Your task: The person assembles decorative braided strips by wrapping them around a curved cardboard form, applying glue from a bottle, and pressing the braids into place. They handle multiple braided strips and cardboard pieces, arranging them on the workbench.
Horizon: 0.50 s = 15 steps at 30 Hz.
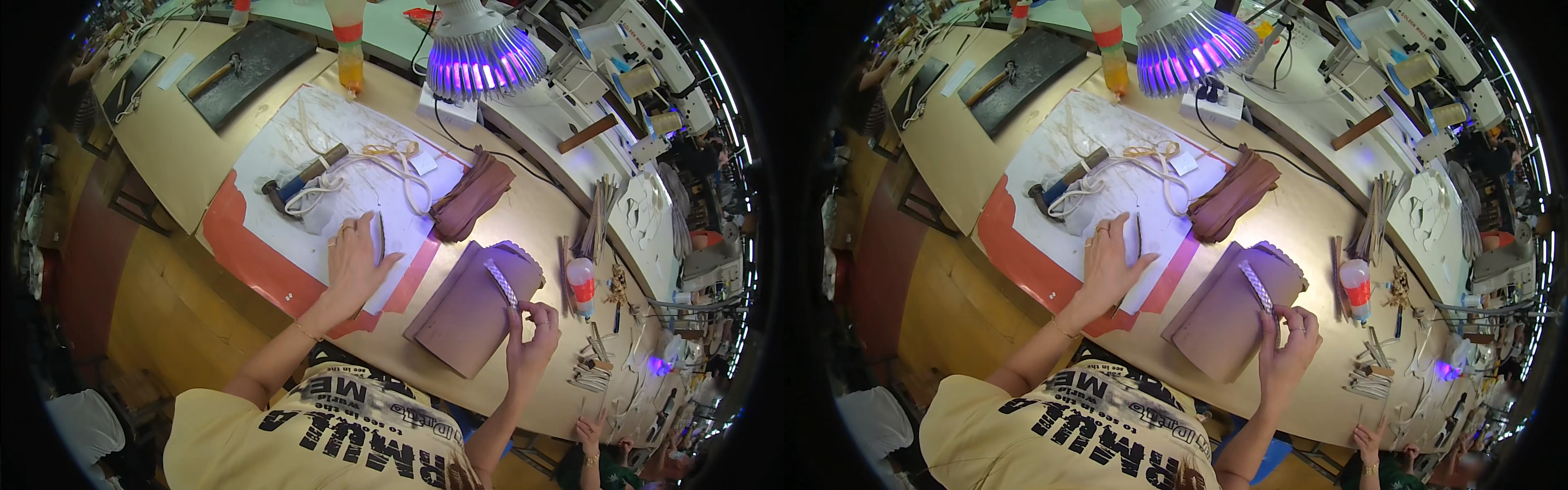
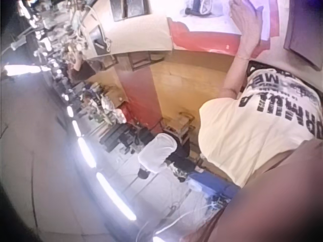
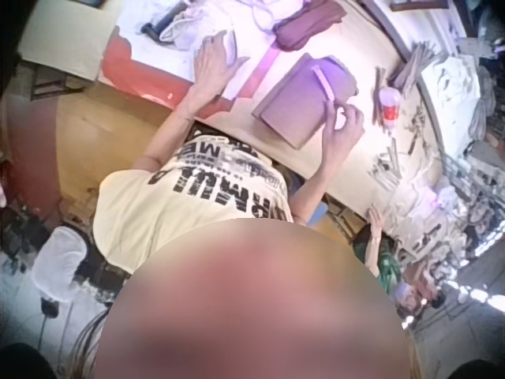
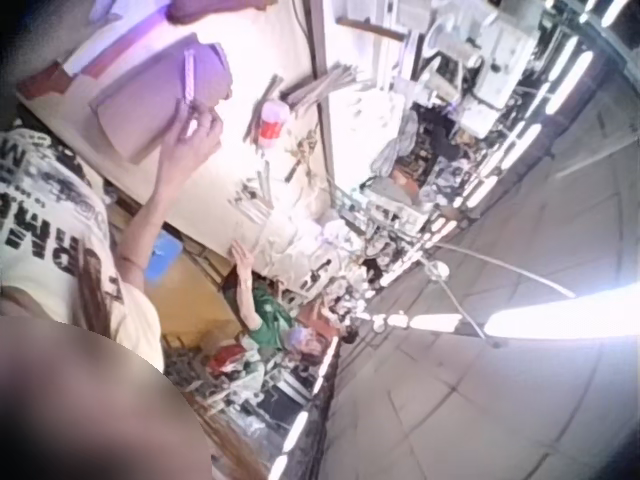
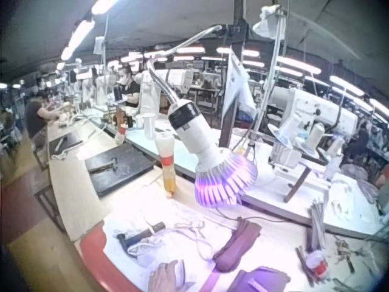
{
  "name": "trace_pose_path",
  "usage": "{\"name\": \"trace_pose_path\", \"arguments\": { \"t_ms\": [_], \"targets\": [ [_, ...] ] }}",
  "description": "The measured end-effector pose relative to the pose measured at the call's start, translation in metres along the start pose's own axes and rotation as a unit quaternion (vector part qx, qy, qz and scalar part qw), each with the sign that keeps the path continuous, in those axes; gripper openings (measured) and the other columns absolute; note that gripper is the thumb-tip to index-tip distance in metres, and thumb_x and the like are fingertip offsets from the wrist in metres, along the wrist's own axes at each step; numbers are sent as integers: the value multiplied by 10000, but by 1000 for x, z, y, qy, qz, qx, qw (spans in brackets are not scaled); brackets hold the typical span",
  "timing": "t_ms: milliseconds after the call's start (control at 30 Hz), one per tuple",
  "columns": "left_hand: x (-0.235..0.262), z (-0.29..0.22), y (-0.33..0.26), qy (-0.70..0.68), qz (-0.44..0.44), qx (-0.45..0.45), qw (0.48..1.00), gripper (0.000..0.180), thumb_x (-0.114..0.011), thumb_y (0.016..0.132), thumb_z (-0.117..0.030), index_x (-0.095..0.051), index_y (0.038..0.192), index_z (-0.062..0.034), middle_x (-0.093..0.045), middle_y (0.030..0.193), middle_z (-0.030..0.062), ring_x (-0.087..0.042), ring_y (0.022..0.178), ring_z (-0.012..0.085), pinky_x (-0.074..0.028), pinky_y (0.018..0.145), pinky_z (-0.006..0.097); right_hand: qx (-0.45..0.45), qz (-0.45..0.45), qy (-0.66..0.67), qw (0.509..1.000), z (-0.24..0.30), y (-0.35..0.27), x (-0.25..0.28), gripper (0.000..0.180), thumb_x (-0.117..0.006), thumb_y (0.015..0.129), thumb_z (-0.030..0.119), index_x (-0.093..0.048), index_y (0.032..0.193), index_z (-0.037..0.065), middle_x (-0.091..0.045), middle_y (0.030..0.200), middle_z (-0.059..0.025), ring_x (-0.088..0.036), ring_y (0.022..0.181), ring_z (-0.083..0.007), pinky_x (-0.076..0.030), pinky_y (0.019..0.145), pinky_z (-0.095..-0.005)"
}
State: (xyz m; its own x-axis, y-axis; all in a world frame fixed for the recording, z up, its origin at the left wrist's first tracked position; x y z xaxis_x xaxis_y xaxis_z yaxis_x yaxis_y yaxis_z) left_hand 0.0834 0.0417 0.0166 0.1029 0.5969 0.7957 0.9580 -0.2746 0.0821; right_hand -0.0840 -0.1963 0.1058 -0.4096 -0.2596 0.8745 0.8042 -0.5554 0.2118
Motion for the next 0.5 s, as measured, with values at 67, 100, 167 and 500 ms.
{"name": "trace_pose_path", "arguments": {
  "t_ms": [67,100,167,500],
  "targets": [
    [-9,17,3,-30,55,28,998,459,-742,801,-258,-590,1156,-11,-621,1023,191,-600,947,360,-471,829,454,-21,45,21,999,-3,0,-1,239,-718,847,158,-676,1062,63,-619,930,-75,-540,866,-237,-415,822,-370],
    [-13,20,2,-73,80,32,994,415,-743,798,-235,-612,1112,3,-637,943,196,-621,874,360,-492,784,448,-35,55,59,996,-5,0,-1,245,-725,839,149,-675,1060,57,-616,889,-69,-539,830,-227,-417,806,-364],
    [-14,19,4,-184,97,38,977,259,-707,837,-134,-647,1001,57,-658,725,156,-689,706,291,-547,649,378,-84,76,117,987,-8,2,-1,258,-739,822,132,-672,1055,44,-610,806,-59,-537,757,-208,-421,773,-353],
    [18,-61,61,-616,147,14,774,202,-582,946,-24,-536,1128,51,-662,1075,142,-661,1009,182,-541,866,282,1,155,440,885,71,61,-19,229,-758,821,109,-685,1008,-1,-626,792,-8,-542,693,-74,-417,611,-224]
  ]
}}
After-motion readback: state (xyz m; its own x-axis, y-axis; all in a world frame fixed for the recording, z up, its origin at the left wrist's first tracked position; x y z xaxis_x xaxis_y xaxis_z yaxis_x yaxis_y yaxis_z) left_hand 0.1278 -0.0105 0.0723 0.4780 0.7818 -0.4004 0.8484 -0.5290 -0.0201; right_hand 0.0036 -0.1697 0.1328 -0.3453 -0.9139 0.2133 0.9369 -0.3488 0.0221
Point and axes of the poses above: each hand's wrist, its own y-axis towards the middle knuckle, its own x-axis out of the back of the hand, z = x × y, the point moved 7 cm from there along y, towards the middle knuckle
